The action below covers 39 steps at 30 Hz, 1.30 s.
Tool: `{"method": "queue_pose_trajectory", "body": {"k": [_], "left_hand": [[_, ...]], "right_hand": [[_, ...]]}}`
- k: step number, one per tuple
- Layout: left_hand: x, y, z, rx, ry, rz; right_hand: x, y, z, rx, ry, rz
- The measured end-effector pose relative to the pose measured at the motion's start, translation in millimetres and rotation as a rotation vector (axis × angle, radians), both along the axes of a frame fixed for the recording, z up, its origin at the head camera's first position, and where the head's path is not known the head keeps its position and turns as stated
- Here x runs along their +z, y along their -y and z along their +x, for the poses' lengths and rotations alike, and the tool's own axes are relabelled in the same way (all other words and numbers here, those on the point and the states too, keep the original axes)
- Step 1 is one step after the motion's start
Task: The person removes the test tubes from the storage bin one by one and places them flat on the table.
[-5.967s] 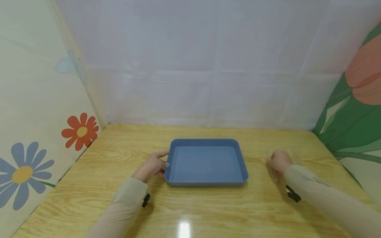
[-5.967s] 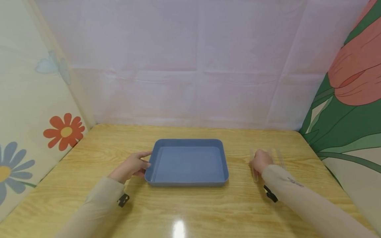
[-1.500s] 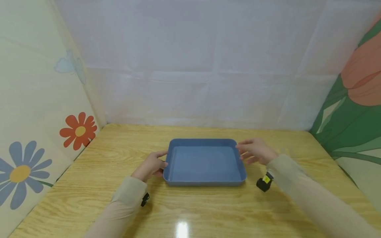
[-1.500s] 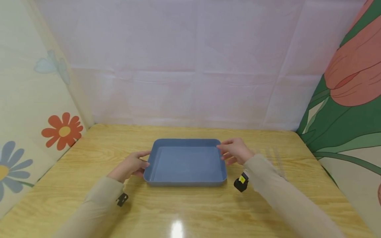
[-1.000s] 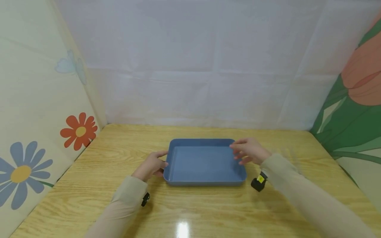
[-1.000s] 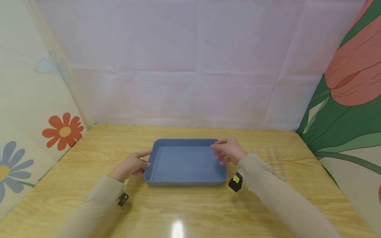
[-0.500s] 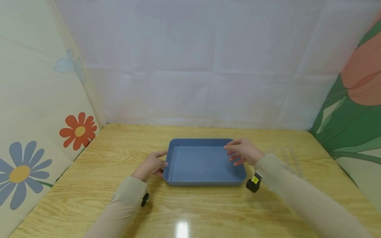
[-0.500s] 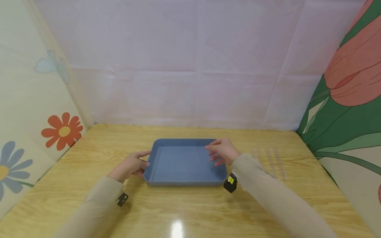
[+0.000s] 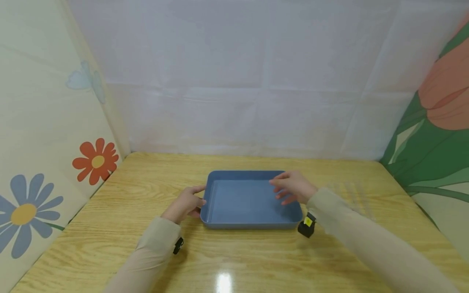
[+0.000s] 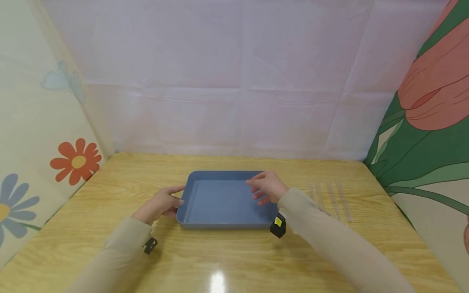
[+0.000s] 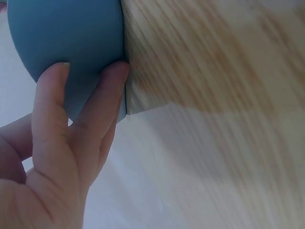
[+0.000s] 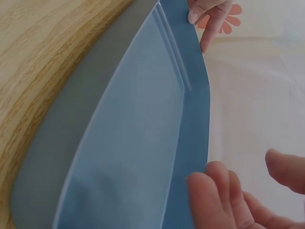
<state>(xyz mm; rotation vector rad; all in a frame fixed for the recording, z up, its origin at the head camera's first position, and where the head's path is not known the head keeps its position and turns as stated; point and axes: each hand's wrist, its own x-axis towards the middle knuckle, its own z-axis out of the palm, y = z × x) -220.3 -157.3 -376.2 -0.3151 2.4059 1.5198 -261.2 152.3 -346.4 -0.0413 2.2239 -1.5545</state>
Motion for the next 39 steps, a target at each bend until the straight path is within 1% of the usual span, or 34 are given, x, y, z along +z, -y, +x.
{"method": "queue_pose_trajectory", "body": {"k": [6, 13, 22, 29, 34, 39], "left_hand": [[0.4, 0.6, -0.2, -0.006, -0.001, -0.011], [-1.2, 1.2, -0.3, -0.007, -0.007, -0.008], [0.9, 1.7, 0.5, -0.019, -0.007, -0.010], [-2.3, 2.4, -1.8, -0.001, -0.006, 0.007], [-1.5, 2.3, -1.3, -0.001, 0.000, 0.019], [-0.9, 1.6, -0.7, -0.002, 0.001, 0.005]], "right_hand": [[-0.5, 7, 0.5, 0.002, -0.011, -0.011], [-2.5, 16, -0.4, 0.004, -0.001, -0.024], [-6.6, 30, -2.3, -0.008, 0.009, 0.010], [-6.4, 42, -0.6, 0.020, 0.008, 0.041], [-7.0, 52, 1.2, 0.037, 0.021, 0.051], [-6.7, 60, -0.4, 0.045, 0.038, 0.059]]}}
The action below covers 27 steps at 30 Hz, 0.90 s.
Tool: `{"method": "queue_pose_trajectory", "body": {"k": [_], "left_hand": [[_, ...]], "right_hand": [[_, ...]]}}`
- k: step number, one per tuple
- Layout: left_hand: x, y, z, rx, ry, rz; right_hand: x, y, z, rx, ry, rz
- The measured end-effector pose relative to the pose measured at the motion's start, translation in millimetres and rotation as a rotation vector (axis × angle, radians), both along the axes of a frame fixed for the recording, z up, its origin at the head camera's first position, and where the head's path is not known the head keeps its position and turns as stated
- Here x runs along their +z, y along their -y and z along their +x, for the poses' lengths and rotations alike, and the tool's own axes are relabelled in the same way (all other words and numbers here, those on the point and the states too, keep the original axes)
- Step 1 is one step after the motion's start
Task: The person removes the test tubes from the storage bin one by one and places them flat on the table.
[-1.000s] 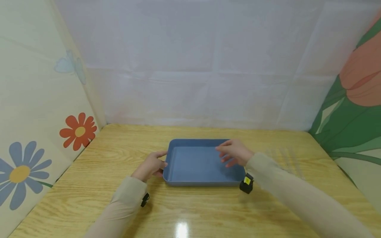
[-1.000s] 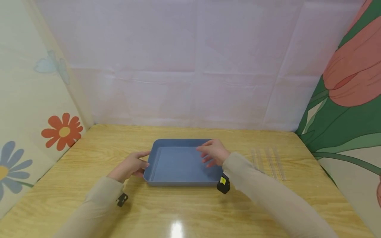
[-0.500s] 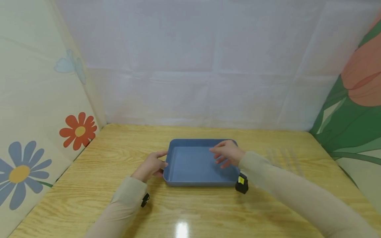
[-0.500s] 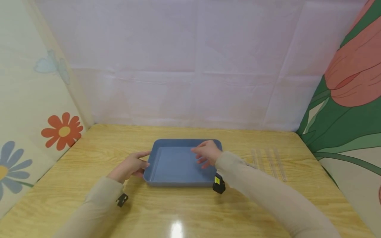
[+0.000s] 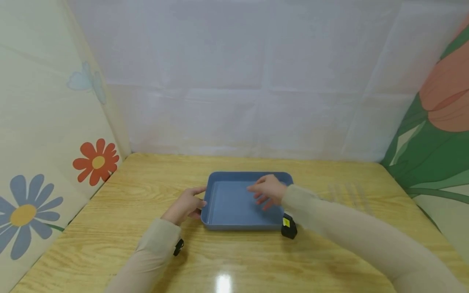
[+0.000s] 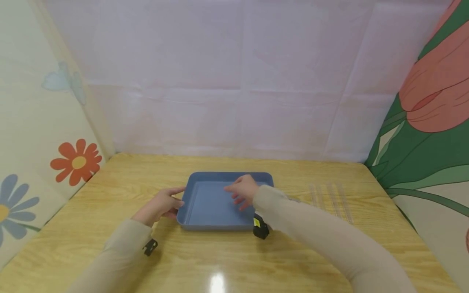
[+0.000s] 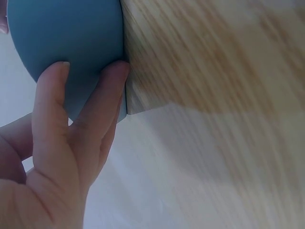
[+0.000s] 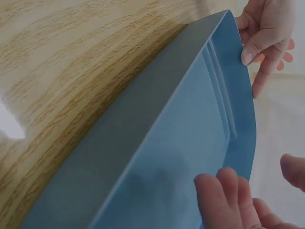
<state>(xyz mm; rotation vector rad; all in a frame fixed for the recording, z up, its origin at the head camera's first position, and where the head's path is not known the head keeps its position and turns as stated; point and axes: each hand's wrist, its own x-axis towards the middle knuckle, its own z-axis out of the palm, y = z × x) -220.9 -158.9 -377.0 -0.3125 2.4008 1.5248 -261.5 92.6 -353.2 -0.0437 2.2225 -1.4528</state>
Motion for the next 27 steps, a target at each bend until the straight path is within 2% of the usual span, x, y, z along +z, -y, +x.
{"method": "queue_pose_trajectory", "body": {"k": [12, 27], "left_hand": [[0.0, -0.3, -1.0, 0.005, 0.001, -0.002], [-0.9, -0.1, -0.9, 0.010, -0.003, -0.008]], "right_hand": [[5.6, 27, 1.5, 0.036, 0.013, 0.014], [5.9, 58, 8.3, 0.071, -0.030, 0.080]]}}
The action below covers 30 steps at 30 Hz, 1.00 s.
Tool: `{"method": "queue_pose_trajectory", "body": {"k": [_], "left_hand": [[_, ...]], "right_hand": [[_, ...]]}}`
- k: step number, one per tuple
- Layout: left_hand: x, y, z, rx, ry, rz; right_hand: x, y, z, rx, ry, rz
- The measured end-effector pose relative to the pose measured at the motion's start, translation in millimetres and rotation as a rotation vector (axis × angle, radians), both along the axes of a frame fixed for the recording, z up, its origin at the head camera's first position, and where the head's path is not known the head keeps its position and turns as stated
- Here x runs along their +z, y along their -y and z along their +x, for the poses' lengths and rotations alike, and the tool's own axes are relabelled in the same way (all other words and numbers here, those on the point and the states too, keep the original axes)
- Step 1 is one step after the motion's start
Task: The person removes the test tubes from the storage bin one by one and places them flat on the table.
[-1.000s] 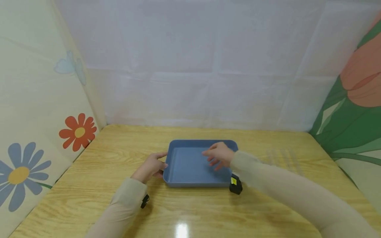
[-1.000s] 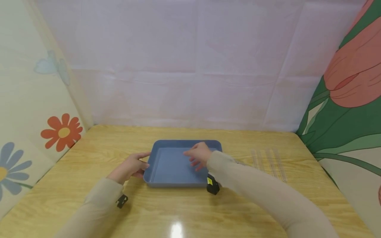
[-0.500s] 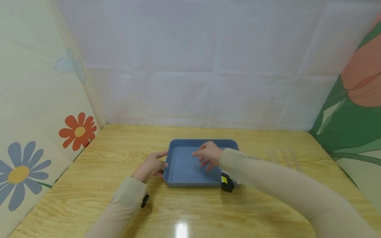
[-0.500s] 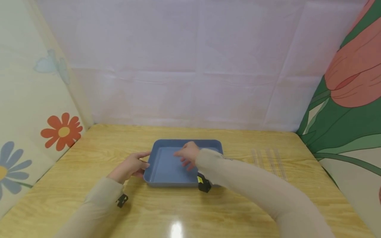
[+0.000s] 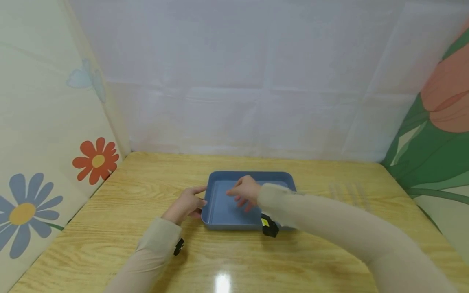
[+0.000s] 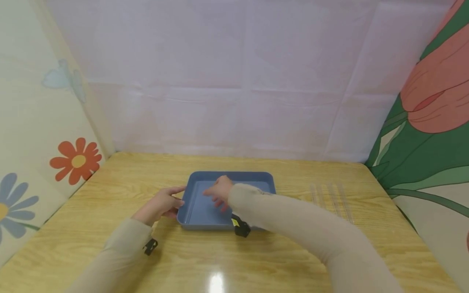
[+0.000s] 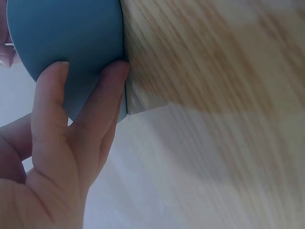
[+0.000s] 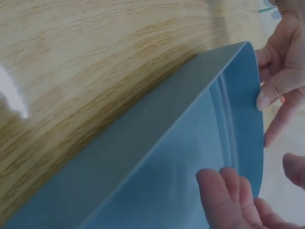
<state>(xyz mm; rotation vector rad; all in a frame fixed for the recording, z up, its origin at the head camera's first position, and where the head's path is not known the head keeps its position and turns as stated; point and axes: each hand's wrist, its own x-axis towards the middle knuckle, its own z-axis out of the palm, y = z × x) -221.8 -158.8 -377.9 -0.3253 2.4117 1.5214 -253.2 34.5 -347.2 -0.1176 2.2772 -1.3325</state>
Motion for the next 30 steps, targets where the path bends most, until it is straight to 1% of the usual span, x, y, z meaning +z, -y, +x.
{"method": "queue_pose_trajectory", "body": {"k": [6, 11, 17, 25, 30], "left_hand": [[0.0, -0.1, 0.2, -0.001, -0.001, 0.010], [-0.4, 0.7, 0.7, 0.001, 0.001, 0.017], [1.6, 0.3, 0.9, -0.007, -0.007, 0.024], [0.9, 1.1, -0.4, -0.006, -0.004, 0.016], [0.8, 1.2, -0.3, -0.008, -0.002, 0.001]], "right_hand": [[-3.2, 11, -1.8, 0.002, 0.000, 0.019], [-8.0, 20, -6.3, 0.003, -0.007, 0.032], [-12.7, 27, -11.0, -0.006, -0.002, 0.033], [-8.9, 32, -8.6, -0.004, 0.001, 0.047], [-12.9, 38, -13.0, -0.002, -0.006, 0.084]]}}
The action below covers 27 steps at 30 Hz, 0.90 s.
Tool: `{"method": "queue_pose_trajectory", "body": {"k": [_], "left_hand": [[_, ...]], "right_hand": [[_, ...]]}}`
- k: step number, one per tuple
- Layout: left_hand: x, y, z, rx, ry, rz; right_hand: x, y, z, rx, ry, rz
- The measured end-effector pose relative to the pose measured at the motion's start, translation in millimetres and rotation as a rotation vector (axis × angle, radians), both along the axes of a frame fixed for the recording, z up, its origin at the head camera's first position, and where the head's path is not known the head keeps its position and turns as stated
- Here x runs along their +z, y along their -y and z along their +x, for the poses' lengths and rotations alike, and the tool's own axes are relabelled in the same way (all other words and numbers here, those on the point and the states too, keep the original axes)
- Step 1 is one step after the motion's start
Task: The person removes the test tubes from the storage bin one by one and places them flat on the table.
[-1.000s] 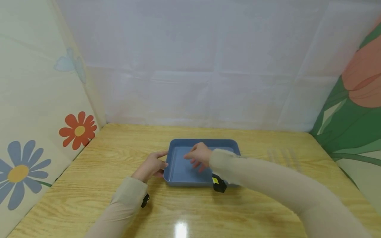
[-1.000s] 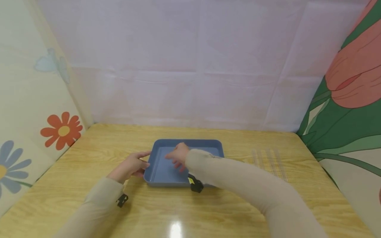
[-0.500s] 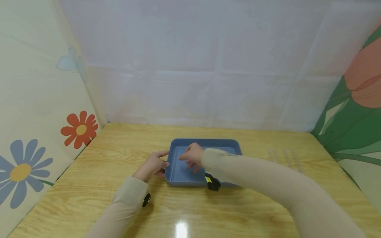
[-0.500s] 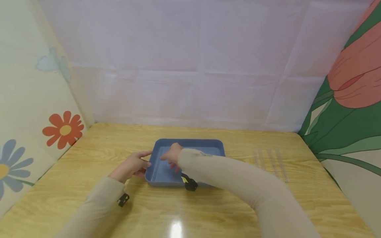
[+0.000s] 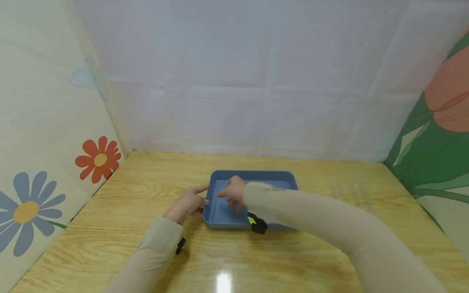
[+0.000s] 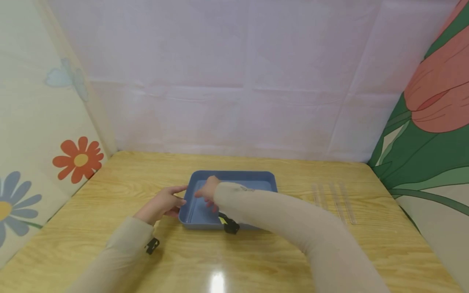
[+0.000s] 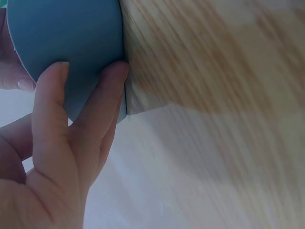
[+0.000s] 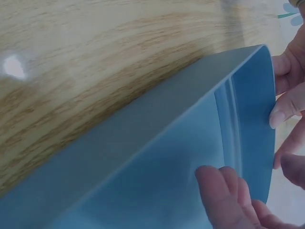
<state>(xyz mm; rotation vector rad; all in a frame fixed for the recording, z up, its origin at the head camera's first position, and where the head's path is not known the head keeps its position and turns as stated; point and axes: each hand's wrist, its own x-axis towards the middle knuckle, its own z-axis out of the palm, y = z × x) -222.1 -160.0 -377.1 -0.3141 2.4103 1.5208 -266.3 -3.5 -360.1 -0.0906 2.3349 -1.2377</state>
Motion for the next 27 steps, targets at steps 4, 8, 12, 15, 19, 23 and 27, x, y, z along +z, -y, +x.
{"method": "queue_pose_trajectory", "body": {"k": [4, 8, 12, 15, 19, 23, 27], "left_hand": [[1.4, -0.3, 0.8, -0.001, -0.003, -0.004], [2.1, -0.9, 1.3, -0.001, 0.001, 0.000], [2.2, -0.8, 1.4, -0.001, 0.005, -0.002], [1.9, -0.7, 1.4, 0.001, 0.006, -0.002], [1.1, -1.1, 1.3, 0.004, 0.010, -0.003], [0.2, -1.8, 0.7, 0.011, 0.016, -0.002], [0.0, -2.1, -0.3, 0.011, 0.014, 0.010]], "right_hand": [[-4.1, 5, -7.1, 0.000, -0.002, 0.031], [-6.5, 9, -13.3, 0.002, -0.011, 0.059], [-7.1, 14, -16.4, 0.011, -0.021, 0.085], [-8.4, 18, -17.6, 0.023, -0.018, 0.101], [-9.5, 23, -17.6, 0.030, -0.024, 0.137], [-6.4, 27, -15.0, 0.025, -0.034, 0.172], [-2.4, 29, -11.5, 0.042, -0.030, 0.198]]}}
